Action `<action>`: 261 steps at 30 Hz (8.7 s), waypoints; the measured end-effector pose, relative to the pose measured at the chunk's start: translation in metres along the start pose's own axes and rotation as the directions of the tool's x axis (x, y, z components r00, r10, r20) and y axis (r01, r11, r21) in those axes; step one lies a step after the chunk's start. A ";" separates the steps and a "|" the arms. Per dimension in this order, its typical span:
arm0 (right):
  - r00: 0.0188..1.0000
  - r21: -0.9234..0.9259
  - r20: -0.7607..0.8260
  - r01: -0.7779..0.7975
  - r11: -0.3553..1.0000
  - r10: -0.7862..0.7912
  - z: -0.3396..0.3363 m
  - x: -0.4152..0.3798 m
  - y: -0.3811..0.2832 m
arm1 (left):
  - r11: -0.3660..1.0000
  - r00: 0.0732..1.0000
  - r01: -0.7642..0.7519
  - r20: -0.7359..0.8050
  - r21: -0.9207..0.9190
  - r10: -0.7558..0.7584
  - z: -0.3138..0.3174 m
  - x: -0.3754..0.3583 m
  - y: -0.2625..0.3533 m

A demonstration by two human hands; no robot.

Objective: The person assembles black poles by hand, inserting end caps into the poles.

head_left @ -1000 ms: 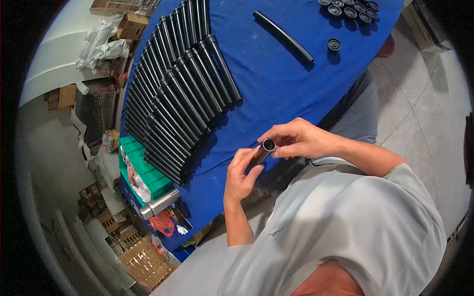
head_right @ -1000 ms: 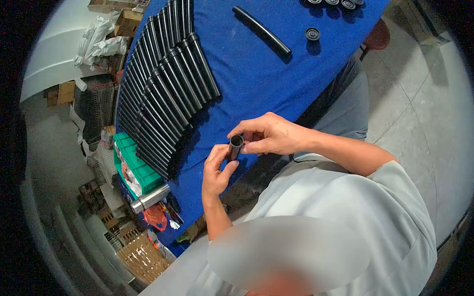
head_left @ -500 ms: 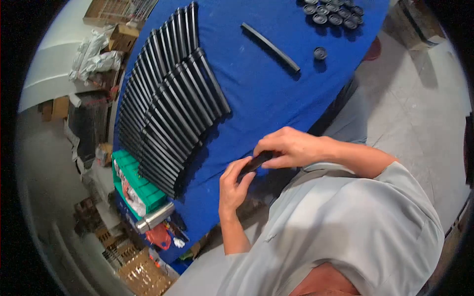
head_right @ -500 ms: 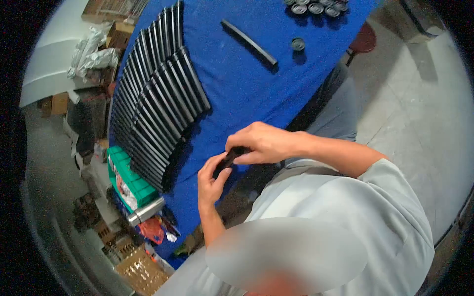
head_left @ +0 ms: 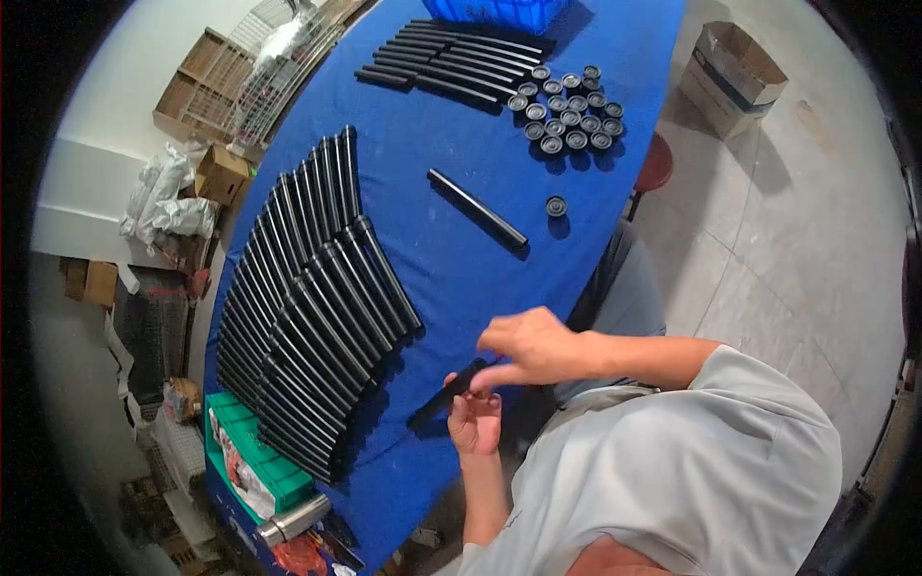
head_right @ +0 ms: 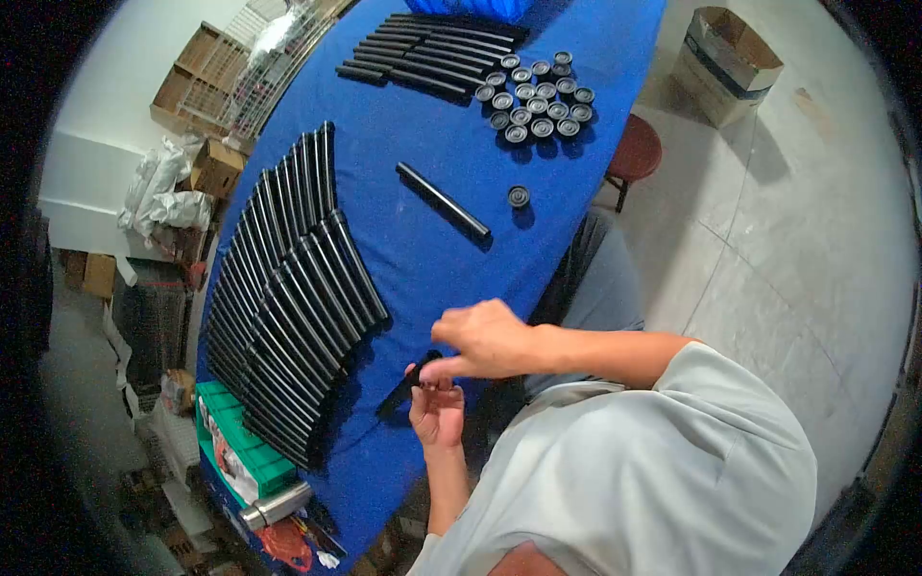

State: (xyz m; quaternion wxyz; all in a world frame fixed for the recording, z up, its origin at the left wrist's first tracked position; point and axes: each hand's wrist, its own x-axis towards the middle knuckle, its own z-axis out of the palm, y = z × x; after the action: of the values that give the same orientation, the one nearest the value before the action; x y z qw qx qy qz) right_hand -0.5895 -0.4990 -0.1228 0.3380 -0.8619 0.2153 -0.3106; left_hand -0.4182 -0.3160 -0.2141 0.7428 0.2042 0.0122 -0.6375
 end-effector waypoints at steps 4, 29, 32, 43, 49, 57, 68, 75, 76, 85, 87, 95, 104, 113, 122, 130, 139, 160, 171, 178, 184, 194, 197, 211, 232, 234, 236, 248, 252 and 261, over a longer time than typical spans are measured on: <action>0.972 -0.365 -0.235 -0.069 0.928 -0.021 -0.056 0.010 0.042 | 0.954 0.982 -0.180 -0.007 0.239 0.187 0.012 0.001 0.015; 0.914 0.306 0.081 -0.403 0.863 0.398 -0.066 0.006 0.049 | 0.845 0.923 -0.350 -0.005 0.406 0.384 0.022 0.006 0.021; 0.893 0.550 0.240 -0.448 0.705 0.380 -0.022 -0.003 0.040 | 0.861 0.922 -0.328 -0.066 0.388 0.381 0.043 0.006 0.018; 0.857 0.696 0.451 -0.513 0.504 0.250 0.038 -0.012 0.003 | 0.874 0.926 -0.351 -0.012 0.337 0.377 0.056 -0.007 0.020; 0.932 0.551 0.311 -0.335 0.764 0.185 0.028 -0.005 -0.010 | 0.837 0.903 -0.399 0.004 0.374 0.429 0.064 -0.005 0.011; 0.971 0.492 0.217 -0.200 0.847 0.103 0.033 -0.011 -0.011 | 0.812 0.871 -0.416 -0.078 0.411 0.485 0.062 -0.006 -0.003; 0.966 0.439 0.255 -0.156 0.885 0.044 0.036 -0.010 -0.005 | 0.845 0.869 -0.371 -0.176 0.385 0.462 0.060 -0.006 -0.007; 0.937 0.452 0.326 -0.270 0.850 0.125 0.033 0.003 -0.001 | 0.825 0.895 -0.340 -0.113 0.450 0.431 0.047 -0.003 0.001; 0.927 0.439 0.343 -0.298 0.848 0.149 0.033 0.005 0.000 | 0.794 0.895 -0.340 -0.085 0.503 0.437 0.043 -0.001 0.001; 0.874 0.477 0.428 -0.435 0.764 0.231 0.042 0.009 0.011 | 0.925 0.940 -0.340 0.054 0.171 0.336 -0.004 0.000 0.041; 0.887 0.484 0.406 -0.413 0.772 0.221 0.047 0.006 0.014 | 0.930 0.942 -0.335 0.021 0.152 0.336 -0.009 -0.002 0.036; 0.932 0.421 0.336 -0.281 0.863 0.139 0.046 0.006 0.015 | 0.908 0.926 -0.371 0.008 0.196 0.376 -0.011 -0.001 0.028; 0.898 0.374 0.406 -0.333 0.866 0.170 0.043 0.006 0.018 | 0.892 0.921 -0.381 0.013 0.245 0.390 -0.007 -0.001 0.024; 0.922 0.479 0.337 -0.340 0.809 0.188 0.046 0.006 0.010 | 0.924 0.934 -0.357 0.030 0.140 0.356 -0.008 -0.002 0.030; 0.796 0.472 0.534 -0.561 0.681 0.285 0.044 0.009 0.010 | 0.918 0.937 -0.348 0.040 0.189 0.347 -0.009 -0.003 0.029; 0.769 0.532 0.574 -0.612 0.585 0.281 0.048 0.007 0.016 | 0.929 0.941 -0.333 0.002 0.162 0.338 -0.004 -0.004 0.029; 0.949 0.352 0.303 -0.194 0.915 0.085 0.044 0.006 0.009 | 0.932 0.942 -0.331 0.002 0.150 0.334 0.000 0.000 0.029; 0.967 0.371 0.253 -0.073 0.926 -0.025 0.054 -0.003 0.016 | 0.932 0.946 -0.323 0.081 0.167 0.313 -0.004 -0.002 0.031; 0.941 0.499 0.333 -0.232 0.835 0.062 0.054 -0.004 0.015 | 0.910 0.930 -0.368 0.091 0.190 0.357 -0.017 -0.006 0.030; 0.952 0.412 0.303 -0.092 0.906 -0.042 0.045 0.000 0.013 | 0.924 0.947 -0.320 0.086 0.210 0.308 -0.012 -0.001 0.032; 0.868 0.458 0.484 -0.361 0.812 0.112 0.040 0.003 0.007 | 0.924 0.946 -0.322 0.091 0.207 0.310 -0.011 -0.006 0.032; 0.938 0.401 0.345 -0.174 0.900 0.028 0.043 0.000 0.015 | 0.915 0.943 -0.331 0.088 0.231 0.320 -0.003 -0.004 0.028; 0.947 0.345 0.313 -0.045 0.937 -0.070 0.043 0.001 0.009 | 0.945 0.958 -0.285 0.039 0.161 0.283 0.000 -0.004 0.030; 0.856 0.470 0.495 -0.409 0.782 0.150 0.049 0.006 0.011 | 0.930 0.944 -0.327 0.100 0.169 0.313 -0.015 -0.005 0.031; 0.959 0.452 0.279 -0.095 0.887 -0.040 0.056 -0.005 0.012 | 0.932 0.950 -0.312 0.074 0.185 0.303 -0.017 -0.005 0.032; 0.961 0.446 0.271 -0.073 0.892 -0.057 0.056 -0.005 0.014 | 0.933 0.950 -0.312 0.065 0.180 0.305 -0.015 -0.005 0.031; 0.966 0.419 0.246 -0.029 0.907 -0.083 0.054 -0.004 0.012 | 0.943 0.955 -0.298 0.051 0.150 0.294 -0.013 -0.005 0.031; 0.958 0.324 0.270 0.002 0.946 -0.094 0.053 -0.005 0.009 | 0.958 0.962 -0.267 0.097 0.109 0.257 -0.012 -0.002 0.033; 0.913 0.381 0.407 -0.199 0.903 0.030 0.042 0.003 0.005 | 0.948 0.959 -0.279 0.094 0.151 0.267 -0.018 -0.005 0.035; 0.930 0.367 0.364 -0.193 0.910 0.051 0.045 0.002 0.012 | 0.947 0.961 -0.276 0.048 0.162 0.272 -0.017 -0.004 0.035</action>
State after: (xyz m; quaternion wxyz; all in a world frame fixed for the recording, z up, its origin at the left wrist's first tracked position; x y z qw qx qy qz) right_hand -0.5593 -0.4887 -0.1569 0.5569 -0.8012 0.1394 -0.1689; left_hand -0.3815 -0.3029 -0.2185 0.8045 0.2574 -0.0790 -0.5294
